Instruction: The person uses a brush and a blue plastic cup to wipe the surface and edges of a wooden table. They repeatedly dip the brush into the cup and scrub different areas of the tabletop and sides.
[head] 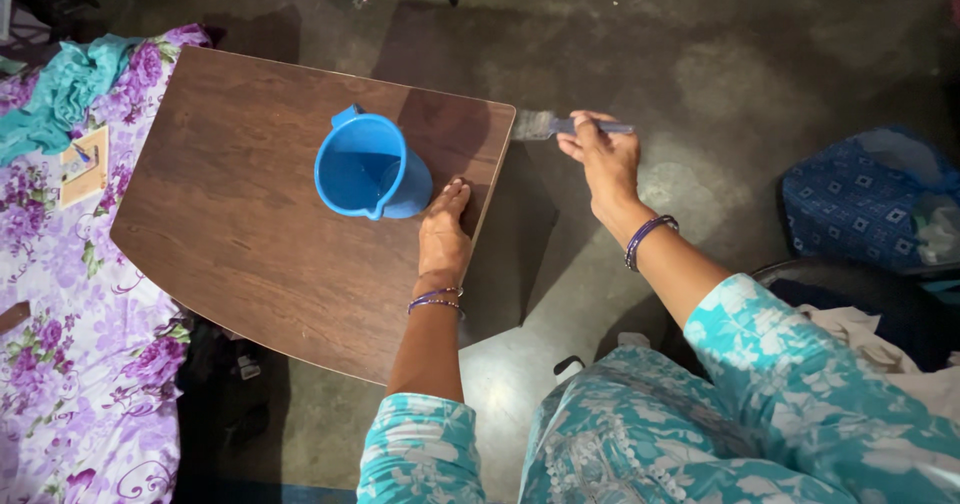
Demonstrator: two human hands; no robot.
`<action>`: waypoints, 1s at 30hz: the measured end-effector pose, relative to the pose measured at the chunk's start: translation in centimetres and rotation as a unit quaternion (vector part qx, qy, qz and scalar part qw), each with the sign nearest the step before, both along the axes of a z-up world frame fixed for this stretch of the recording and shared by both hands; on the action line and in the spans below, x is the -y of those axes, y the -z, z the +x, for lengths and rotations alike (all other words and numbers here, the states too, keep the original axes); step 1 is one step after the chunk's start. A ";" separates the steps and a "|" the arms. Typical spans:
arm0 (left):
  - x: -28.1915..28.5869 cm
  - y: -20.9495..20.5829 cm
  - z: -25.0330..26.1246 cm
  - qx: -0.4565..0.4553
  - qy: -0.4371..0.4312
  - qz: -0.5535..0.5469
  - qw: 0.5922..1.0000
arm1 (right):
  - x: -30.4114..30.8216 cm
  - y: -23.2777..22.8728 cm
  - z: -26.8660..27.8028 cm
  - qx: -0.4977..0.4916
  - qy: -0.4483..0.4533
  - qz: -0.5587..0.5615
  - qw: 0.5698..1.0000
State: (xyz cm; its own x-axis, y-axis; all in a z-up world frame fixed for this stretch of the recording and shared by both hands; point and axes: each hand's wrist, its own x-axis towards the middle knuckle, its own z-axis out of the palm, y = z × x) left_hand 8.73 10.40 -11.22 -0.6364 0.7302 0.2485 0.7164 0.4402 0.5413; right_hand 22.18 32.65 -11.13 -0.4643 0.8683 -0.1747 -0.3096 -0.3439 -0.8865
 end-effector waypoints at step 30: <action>-0.1 0.6 0.0 0.001 0.007 0.017 1.000 | 0.9 -0.6 0.7 -0.001 0.001 0.020 1.000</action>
State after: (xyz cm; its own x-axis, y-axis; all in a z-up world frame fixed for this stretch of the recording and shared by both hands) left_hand 8.74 10.50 -11.85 -0.6262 0.7304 0.2728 0.7217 0.4106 0.5573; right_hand 22.90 31.79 -10.58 -0.4633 0.8754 -0.1378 -0.3126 -0.3070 -0.8989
